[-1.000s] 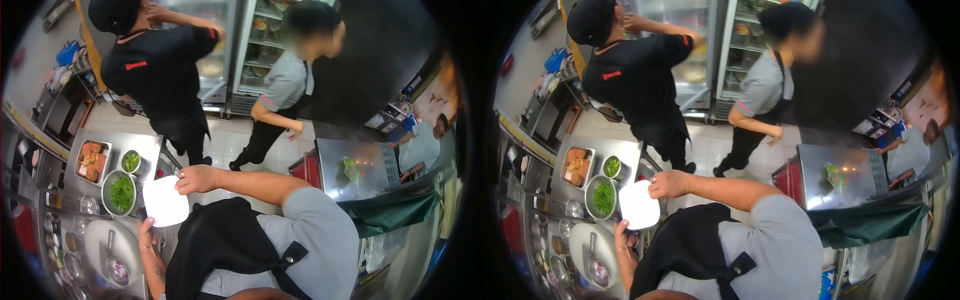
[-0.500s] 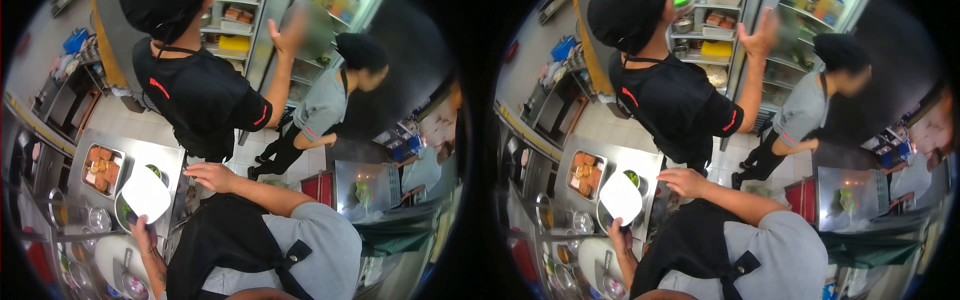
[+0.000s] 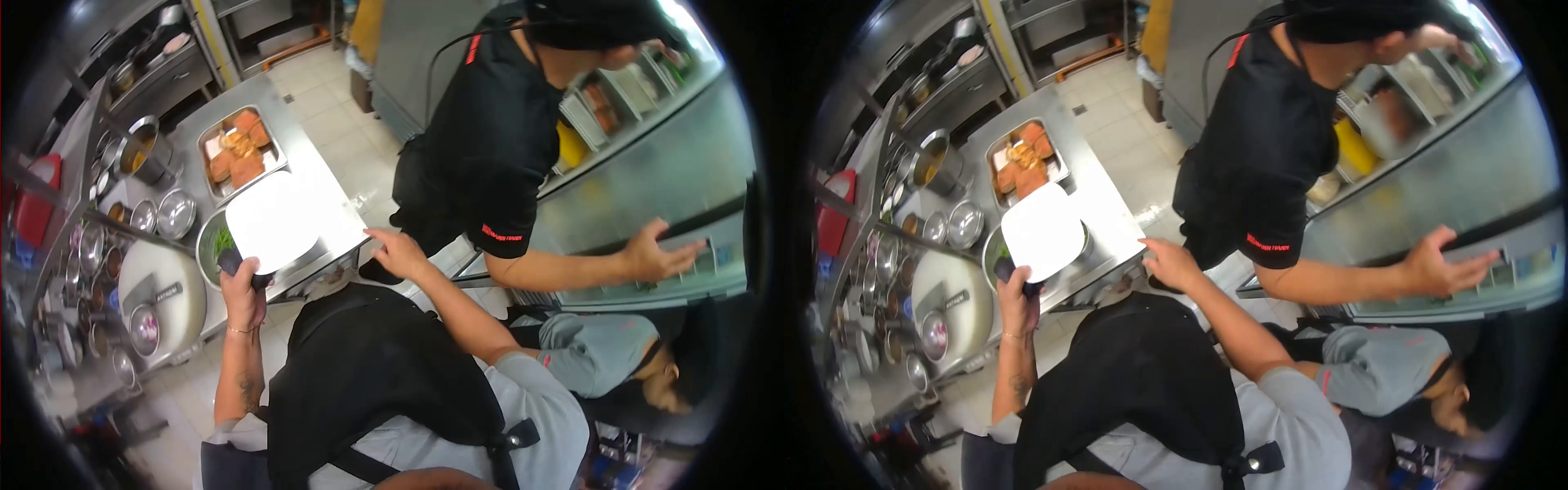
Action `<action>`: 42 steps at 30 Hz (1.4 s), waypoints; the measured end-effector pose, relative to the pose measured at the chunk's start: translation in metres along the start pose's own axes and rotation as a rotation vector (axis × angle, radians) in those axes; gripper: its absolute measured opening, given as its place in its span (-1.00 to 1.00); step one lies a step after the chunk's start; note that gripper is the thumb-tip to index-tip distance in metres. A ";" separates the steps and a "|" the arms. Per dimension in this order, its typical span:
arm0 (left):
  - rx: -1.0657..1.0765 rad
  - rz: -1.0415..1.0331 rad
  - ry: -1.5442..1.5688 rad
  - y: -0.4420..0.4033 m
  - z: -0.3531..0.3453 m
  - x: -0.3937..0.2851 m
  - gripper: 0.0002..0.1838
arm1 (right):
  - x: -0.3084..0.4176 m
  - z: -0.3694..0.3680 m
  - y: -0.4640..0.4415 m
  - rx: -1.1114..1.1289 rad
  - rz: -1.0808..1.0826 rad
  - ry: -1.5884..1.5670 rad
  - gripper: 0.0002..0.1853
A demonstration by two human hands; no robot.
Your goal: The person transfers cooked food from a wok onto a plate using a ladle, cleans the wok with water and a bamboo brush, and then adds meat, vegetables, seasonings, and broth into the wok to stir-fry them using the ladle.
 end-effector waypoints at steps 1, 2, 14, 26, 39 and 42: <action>-0.028 -0.015 0.017 0.001 0.002 0.004 -0.68 | -0.009 0.001 -0.017 0.002 -0.054 -0.062 -0.45; -0.046 -0.017 0.009 0.004 0.002 0.003 -0.68 | -0.019 0.002 -0.033 -0.001 -0.111 -0.121 -0.47; -0.224 -0.178 -0.015 -0.046 0.018 -0.040 -0.65 | -0.133 -0.040 -0.187 -0.257 -0.391 0.014 -0.51; -0.361 -0.188 0.065 -0.066 0.057 -0.033 -0.60 | -0.132 -0.019 -0.305 0.016 -0.230 0.229 -0.49; -0.579 -0.163 0.110 -0.054 0.053 -0.017 -0.59 | -0.151 -0.028 -0.420 0.440 -0.171 0.584 -0.63; -0.659 -0.215 0.087 -0.059 0.036 -0.005 -0.62 | -0.167 -0.031 -0.469 0.481 -0.077 0.597 -0.62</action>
Point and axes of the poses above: each hand's wrist, its own y-axis away from the middle knuckle, its own z-axis out of the back of the hand, x = y × z, the point moved 4 cm from there along -y, towards the middle knuckle
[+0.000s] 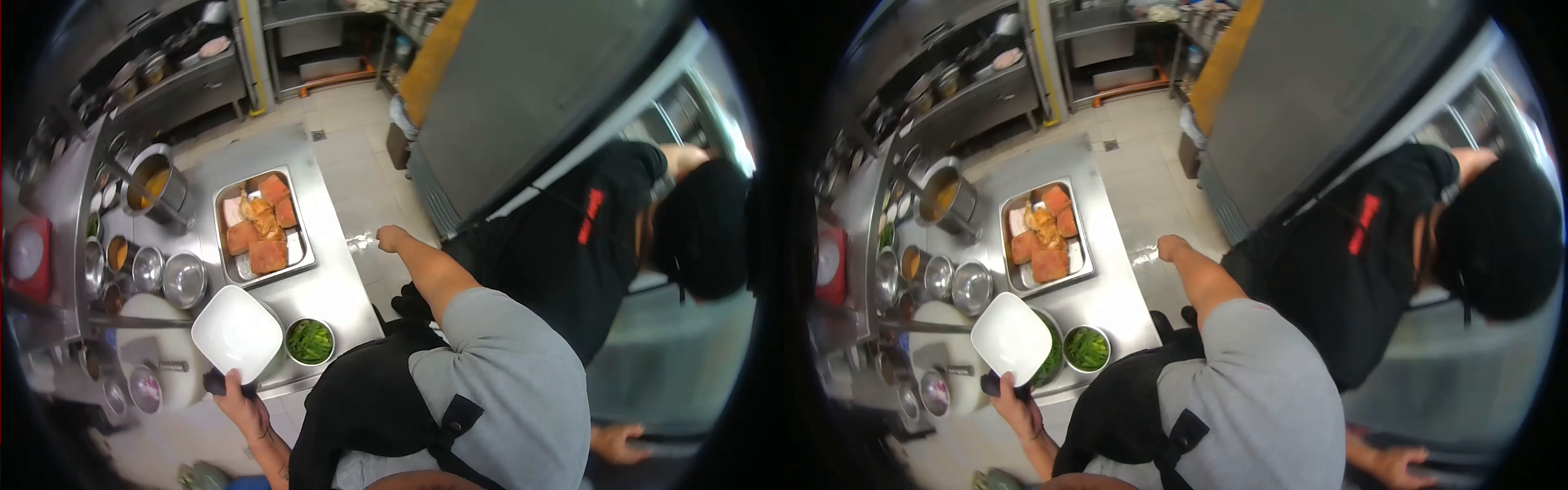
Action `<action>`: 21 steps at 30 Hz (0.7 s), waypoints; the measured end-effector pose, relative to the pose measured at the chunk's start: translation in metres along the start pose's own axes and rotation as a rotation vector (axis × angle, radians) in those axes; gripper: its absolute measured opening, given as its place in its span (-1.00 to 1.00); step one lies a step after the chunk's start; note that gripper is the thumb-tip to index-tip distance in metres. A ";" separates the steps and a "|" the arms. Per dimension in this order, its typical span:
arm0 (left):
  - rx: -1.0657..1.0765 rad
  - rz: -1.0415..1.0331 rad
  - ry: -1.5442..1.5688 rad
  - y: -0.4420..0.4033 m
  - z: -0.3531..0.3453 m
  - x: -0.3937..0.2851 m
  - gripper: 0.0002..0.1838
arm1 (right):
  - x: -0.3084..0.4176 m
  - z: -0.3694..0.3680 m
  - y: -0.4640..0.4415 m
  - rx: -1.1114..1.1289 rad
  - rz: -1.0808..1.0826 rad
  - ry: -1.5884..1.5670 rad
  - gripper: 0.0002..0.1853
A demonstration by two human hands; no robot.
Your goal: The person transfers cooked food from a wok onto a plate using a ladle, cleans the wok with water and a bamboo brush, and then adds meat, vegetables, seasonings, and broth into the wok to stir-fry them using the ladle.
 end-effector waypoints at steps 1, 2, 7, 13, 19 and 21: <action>-0.047 -0.003 0.006 0.010 -0.012 -0.001 -0.62 | -0.006 -0.002 -0.014 -0.014 0.045 -0.010 -0.56; -0.079 -0.004 0.008 0.020 -0.029 -0.004 -0.64 | -0.014 -0.005 -0.029 -0.001 0.084 0.030 -0.56; -0.205 0.004 -0.002 0.054 -0.057 0.024 -0.68 | -0.058 -0.021 -0.074 0.060 0.253 0.112 -0.56; -0.258 0.000 0.058 0.098 -0.081 0.026 -0.69 | -0.142 -0.073 -0.121 0.149 0.191 0.270 -0.54; -0.333 -0.072 0.103 0.135 -0.050 0.029 -0.72 | -0.121 0.008 -0.082 0.120 0.114 0.224 -0.51; -0.369 -0.118 0.130 0.143 -0.034 0.036 -0.73 | -0.100 0.038 -0.072 0.067 0.145 0.196 -0.50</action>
Point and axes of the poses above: each hand's wrist, its own y-axis away from the middle knuckle, its own z-axis out of the back of the hand, x = y × z, the point moved 4 cm from there along -y, towards the middle knuckle
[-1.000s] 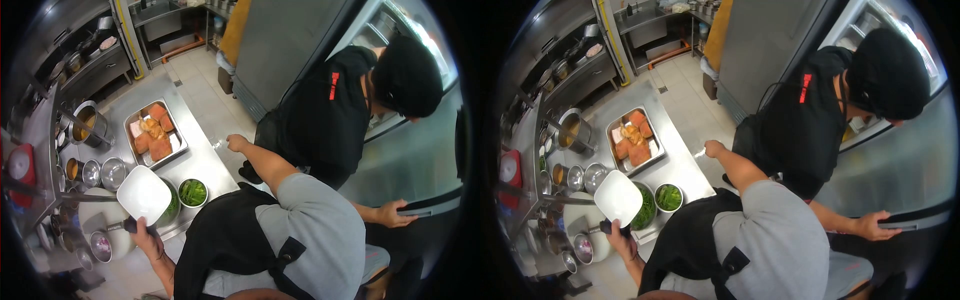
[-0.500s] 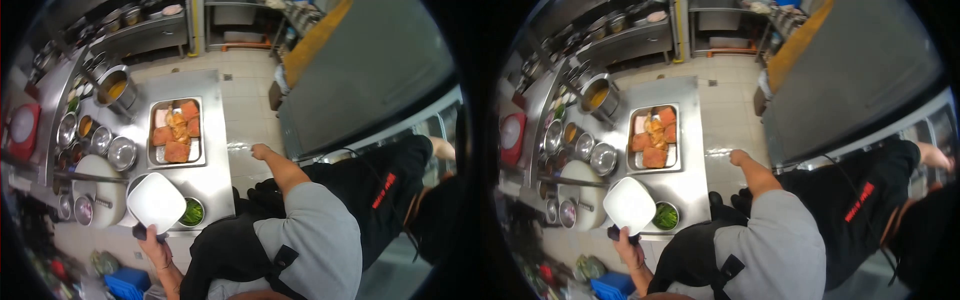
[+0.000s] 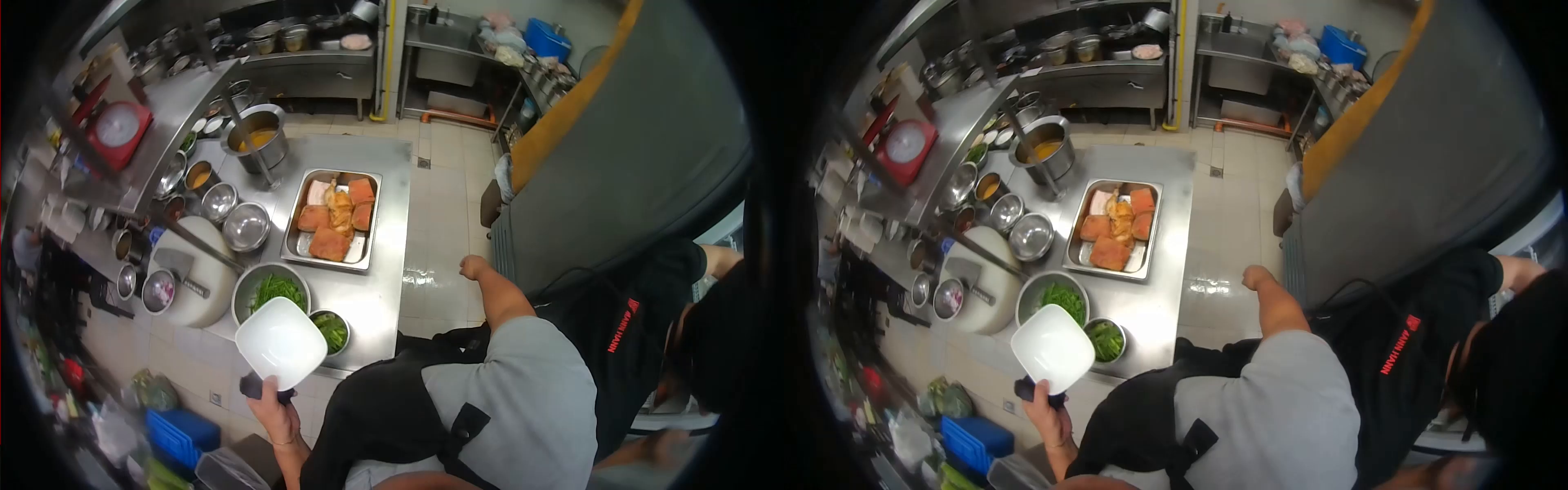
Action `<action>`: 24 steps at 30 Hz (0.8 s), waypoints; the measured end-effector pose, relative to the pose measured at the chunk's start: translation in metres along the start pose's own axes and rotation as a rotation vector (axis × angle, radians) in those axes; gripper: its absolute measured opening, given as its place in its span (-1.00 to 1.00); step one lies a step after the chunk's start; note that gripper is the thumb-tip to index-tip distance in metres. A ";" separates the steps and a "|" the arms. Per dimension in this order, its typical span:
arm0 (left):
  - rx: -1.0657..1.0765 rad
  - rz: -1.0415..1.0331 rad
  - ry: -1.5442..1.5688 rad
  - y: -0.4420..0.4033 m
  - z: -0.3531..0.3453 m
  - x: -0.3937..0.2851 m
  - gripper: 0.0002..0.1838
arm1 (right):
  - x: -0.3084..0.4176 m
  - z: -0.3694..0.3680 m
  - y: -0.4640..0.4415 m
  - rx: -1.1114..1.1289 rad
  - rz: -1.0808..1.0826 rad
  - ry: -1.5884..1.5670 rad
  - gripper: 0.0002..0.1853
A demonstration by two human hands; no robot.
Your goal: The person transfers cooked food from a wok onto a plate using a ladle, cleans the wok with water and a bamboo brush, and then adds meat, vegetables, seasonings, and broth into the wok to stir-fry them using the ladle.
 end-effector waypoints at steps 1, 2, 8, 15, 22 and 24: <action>-0.032 -0.026 0.008 0.005 0.012 0.000 -0.74 | 0.004 0.006 0.008 -0.032 0.018 -0.037 -0.49; -0.063 -0.028 0.005 0.009 0.019 -0.002 -0.74 | 0.008 0.014 0.016 -0.036 0.029 -0.016 -0.49; -0.216 -0.146 0.034 0.036 0.047 -0.016 -0.75 | 0.015 0.034 0.009 -0.065 0.124 -0.001 -0.50; -0.396 -0.141 0.011 0.039 0.037 -0.009 -0.74 | -0.066 -0.025 -0.079 0.179 0.227 0.443 -0.54; -0.382 -0.090 -0.036 0.038 -0.017 0.006 -0.74 | -0.087 -0.039 -0.058 0.330 0.244 0.391 -0.51; -0.357 -0.084 -0.025 0.030 -0.036 0.013 -0.72 | -0.104 -0.045 -0.066 0.366 0.161 0.330 -0.52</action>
Point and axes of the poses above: each hand's wrist, its own y-axis away from the middle knuckle, its own z-axis out of the back of the hand, x = y × z, the point moved 4 cm from there along -y, towards the middle knuckle
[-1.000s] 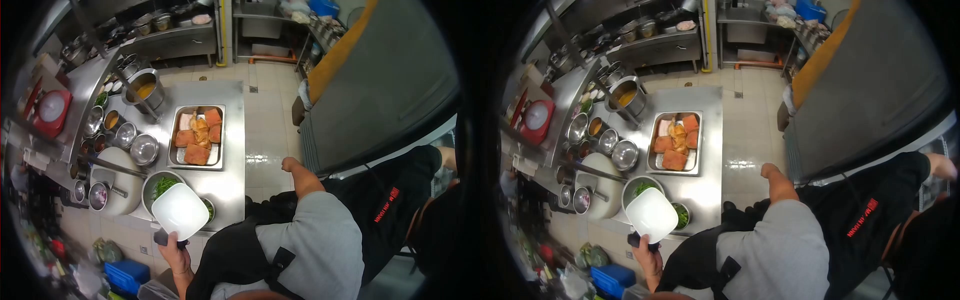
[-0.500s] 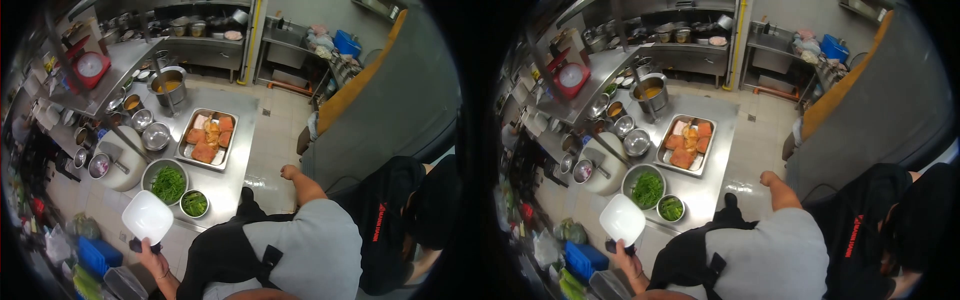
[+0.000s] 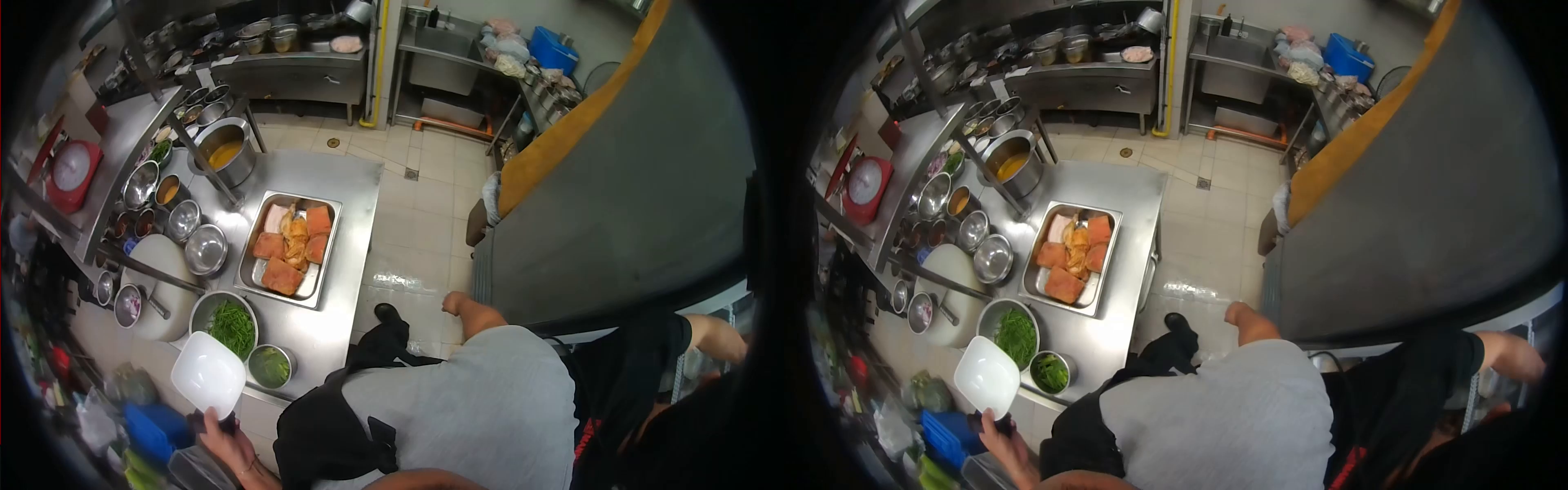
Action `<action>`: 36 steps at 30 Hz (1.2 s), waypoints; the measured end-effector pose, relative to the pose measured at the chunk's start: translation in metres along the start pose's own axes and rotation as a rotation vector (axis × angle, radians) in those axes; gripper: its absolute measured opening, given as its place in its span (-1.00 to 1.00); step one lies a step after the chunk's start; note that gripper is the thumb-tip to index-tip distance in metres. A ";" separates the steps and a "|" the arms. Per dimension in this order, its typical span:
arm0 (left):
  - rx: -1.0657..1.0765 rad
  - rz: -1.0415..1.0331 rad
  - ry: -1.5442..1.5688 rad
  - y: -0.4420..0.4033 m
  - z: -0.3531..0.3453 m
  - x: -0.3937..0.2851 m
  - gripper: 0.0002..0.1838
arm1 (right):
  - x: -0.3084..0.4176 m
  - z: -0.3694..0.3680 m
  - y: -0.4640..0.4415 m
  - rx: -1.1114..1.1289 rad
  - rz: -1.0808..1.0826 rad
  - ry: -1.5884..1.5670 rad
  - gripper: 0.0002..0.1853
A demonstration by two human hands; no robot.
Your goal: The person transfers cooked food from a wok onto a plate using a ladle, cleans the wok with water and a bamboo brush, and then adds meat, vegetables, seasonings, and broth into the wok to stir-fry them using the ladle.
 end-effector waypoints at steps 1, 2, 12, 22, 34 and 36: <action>0.021 0.003 0.011 -0.001 -0.011 -0.001 -0.71 | -0.003 -0.007 -0.003 0.040 -0.059 -0.074 -0.53; 0.017 -0.013 0.007 0.002 -0.022 -0.004 -0.71 | -0.012 -0.013 0.000 0.004 -0.100 -0.131 -0.53; 0.193 0.064 -0.101 0.029 -0.225 0.063 -0.67 | -0.123 -0.033 -0.118 -0.084 -0.197 -0.341 -0.57; 0.689 0.222 -0.138 0.066 -0.535 0.143 -0.66 | -0.277 -0.164 -0.092 -0.039 0.106 -0.277 -0.74; 0.811 0.463 -0.133 0.068 -0.744 0.250 -0.62 | -0.330 0.400 -0.171 -0.727 0.233 -1.205 -0.67; 0.788 0.453 -0.119 0.045 -0.780 0.262 -0.63 | -0.332 0.492 -0.181 -0.744 0.298 -1.128 -0.67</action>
Point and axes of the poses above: each hand's wrist, its own y-axis away from the middle knuckle, its own z-axis out of the back of the hand, x = y × z, the point moved 4 cm from there along -y, towards the middle knuckle
